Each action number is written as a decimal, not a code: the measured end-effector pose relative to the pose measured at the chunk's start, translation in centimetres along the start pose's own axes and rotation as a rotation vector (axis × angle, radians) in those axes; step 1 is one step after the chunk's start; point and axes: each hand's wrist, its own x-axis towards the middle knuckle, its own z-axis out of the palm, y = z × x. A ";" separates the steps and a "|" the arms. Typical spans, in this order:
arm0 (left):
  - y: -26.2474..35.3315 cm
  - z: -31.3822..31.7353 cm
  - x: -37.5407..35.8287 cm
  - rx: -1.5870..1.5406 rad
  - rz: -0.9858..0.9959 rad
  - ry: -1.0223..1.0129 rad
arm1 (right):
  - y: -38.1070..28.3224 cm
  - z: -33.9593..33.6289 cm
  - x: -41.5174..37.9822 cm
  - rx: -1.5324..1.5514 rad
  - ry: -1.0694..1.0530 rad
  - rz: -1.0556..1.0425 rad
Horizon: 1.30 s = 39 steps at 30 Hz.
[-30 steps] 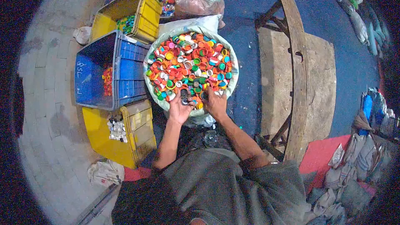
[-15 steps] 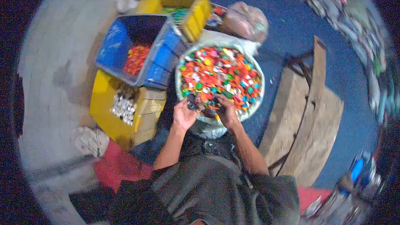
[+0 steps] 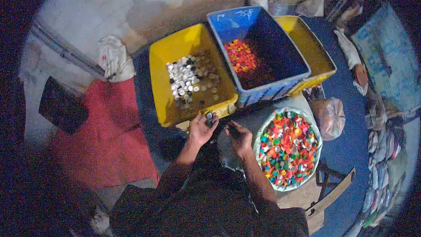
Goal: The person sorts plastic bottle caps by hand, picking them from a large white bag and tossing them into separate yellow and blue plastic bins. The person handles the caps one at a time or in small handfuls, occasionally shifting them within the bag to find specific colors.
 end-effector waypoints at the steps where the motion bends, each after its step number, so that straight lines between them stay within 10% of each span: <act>1: 1.8 0.4 0.7 -0.053 0.009 -0.014 | 0.6 1.2 1.8 -0.027 0.000 0.044; 6: 10.6 9.1 2.1 -0.132 0.313 0.009 | 1.0 14.6 8.9 -0.063 -0.136 -0.024; 7: 11.8 8.8 3.3 -0.003 0.426 -0.274 | 1.0 15.3 10.6 -0.065 -0.103 -0.017; 12: 12.5 6.8 4.7 -0.211 0.303 0.227 | 1.1 15.0 11.1 -0.136 0.035 -0.050; 17: 5.9 2.2 4.7 0.113 0.146 0.160 | 1.4 3.7 6.5 -0.166 -0.052 -0.152; 24: -7.7 1.1 4.4 0.777 -0.221 -0.033 | 1.9 -8.4 -8.4 -0.273 0.569 -0.299; 35: -26.2 -1.0 0.3 1.785 -0.317 -0.719 | 5.7 -18.3 -23.8 -0.292 0.990 -0.546; 39: -30.6 -4.7 -0.2 2.013 -0.063 -0.940 | 5.0 -20.5 -26.9 -0.201 0.997 -0.566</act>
